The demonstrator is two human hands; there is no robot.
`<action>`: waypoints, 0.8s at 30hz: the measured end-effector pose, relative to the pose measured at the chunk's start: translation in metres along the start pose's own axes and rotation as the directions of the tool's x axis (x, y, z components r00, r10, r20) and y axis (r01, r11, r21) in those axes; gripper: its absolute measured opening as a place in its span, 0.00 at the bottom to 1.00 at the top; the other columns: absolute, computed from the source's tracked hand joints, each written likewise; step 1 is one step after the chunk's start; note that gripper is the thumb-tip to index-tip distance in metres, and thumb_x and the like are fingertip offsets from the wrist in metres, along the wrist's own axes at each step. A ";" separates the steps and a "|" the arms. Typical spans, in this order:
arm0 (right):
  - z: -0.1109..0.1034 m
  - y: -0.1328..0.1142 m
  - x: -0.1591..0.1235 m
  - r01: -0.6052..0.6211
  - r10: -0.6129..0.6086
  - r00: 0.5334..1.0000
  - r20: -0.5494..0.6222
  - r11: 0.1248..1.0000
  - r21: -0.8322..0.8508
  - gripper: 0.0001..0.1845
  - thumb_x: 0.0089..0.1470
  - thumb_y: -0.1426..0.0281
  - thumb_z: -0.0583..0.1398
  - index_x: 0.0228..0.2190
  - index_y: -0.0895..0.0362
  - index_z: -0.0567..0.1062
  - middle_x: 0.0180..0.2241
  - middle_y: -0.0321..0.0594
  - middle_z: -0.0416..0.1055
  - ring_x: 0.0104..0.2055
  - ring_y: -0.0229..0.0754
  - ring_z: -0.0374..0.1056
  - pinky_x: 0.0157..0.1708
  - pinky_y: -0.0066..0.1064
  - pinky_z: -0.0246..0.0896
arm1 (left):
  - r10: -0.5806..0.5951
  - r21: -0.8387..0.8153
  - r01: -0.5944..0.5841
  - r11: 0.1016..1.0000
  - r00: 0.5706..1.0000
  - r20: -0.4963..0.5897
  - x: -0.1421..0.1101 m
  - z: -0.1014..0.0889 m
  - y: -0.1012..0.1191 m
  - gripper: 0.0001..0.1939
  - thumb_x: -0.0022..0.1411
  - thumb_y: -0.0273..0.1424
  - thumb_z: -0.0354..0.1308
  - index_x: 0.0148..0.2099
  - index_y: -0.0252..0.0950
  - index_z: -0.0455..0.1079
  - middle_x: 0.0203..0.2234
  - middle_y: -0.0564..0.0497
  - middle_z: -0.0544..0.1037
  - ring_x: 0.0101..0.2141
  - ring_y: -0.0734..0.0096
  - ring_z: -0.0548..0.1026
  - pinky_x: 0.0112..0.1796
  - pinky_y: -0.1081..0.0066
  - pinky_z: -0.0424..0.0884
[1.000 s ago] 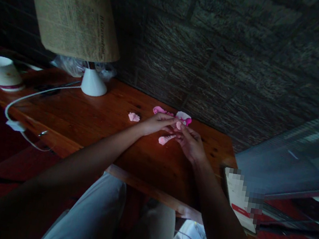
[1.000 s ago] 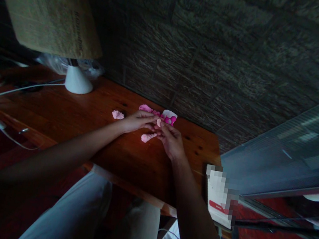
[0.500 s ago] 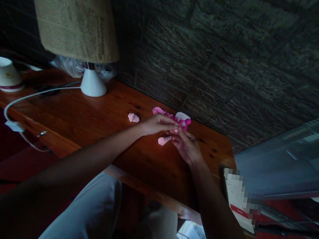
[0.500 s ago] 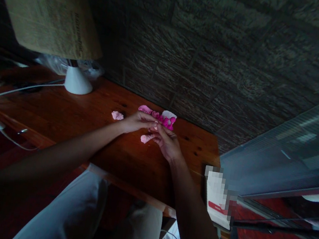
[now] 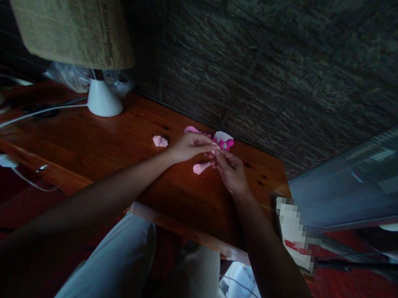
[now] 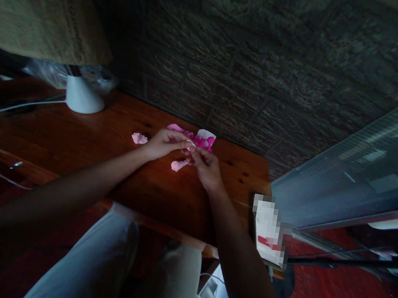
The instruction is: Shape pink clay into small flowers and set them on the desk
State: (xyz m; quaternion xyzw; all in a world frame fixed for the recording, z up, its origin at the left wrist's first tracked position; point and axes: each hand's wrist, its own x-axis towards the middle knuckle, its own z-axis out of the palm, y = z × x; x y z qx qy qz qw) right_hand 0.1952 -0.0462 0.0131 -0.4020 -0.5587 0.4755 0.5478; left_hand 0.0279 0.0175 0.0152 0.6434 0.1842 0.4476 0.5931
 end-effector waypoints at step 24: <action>0.000 -0.010 -0.003 -0.008 -0.001 1.000 -0.030 0.958 -0.287 0.31 0.49 0.38 0.63 0.22 0.54 0.74 0.20 0.34 0.69 0.23 0.36 0.62 0.26 0.31 0.57 | 0.090 0.302 -0.094 0.949 0.996 0.027 -0.001 0.004 -0.006 0.24 0.65 0.49 0.60 0.28 0.33 0.70 0.20 0.54 0.73 0.23 0.76 0.70 0.27 0.75 0.64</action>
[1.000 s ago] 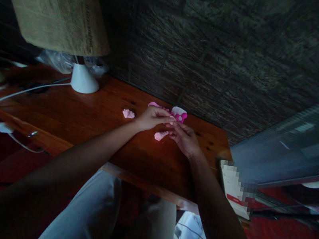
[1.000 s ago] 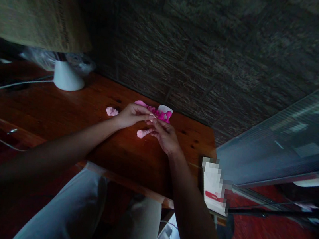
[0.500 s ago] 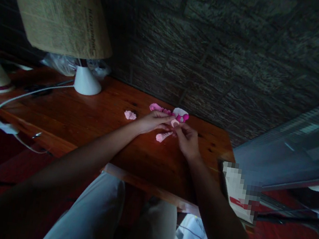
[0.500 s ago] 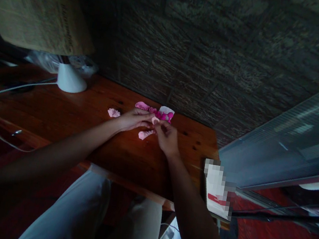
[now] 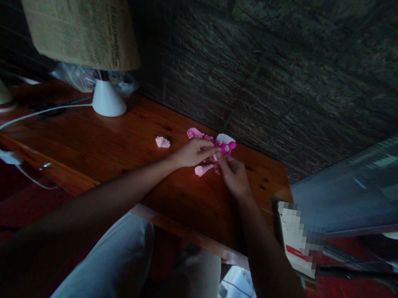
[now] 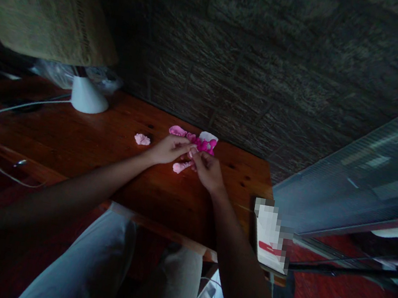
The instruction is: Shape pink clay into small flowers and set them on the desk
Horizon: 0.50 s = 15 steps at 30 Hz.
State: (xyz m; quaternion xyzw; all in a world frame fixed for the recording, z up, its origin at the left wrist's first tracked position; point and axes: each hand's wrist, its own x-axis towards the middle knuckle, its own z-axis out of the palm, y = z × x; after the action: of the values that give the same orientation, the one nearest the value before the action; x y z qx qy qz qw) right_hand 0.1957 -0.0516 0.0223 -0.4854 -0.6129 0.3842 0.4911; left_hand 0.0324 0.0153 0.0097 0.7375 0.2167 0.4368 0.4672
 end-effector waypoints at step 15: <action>0.008 -0.002 -0.007 0.066 -0.069 0.994 0.083 0.997 0.035 0.30 0.55 0.39 0.58 0.24 0.52 0.67 0.18 0.28 0.55 0.20 0.35 0.50 0.23 0.32 0.48 | -0.131 -0.190 0.166 0.968 0.975 0.181 -0.001 0.003 0.011 0.31 0.58 0.60 0.59 0.26 0.34 0.65 0.16 0.57 0.64 0.18 0.81 0.60 0.20 0.77 0.54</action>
State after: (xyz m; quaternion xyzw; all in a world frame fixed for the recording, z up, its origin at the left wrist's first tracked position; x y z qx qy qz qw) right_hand 0.1882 -0.0593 0.0205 -0.4398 -0.6429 0.3972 0.4853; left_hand 0.0335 0.0081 0.0186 0.7015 0.1857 0.3569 0.5882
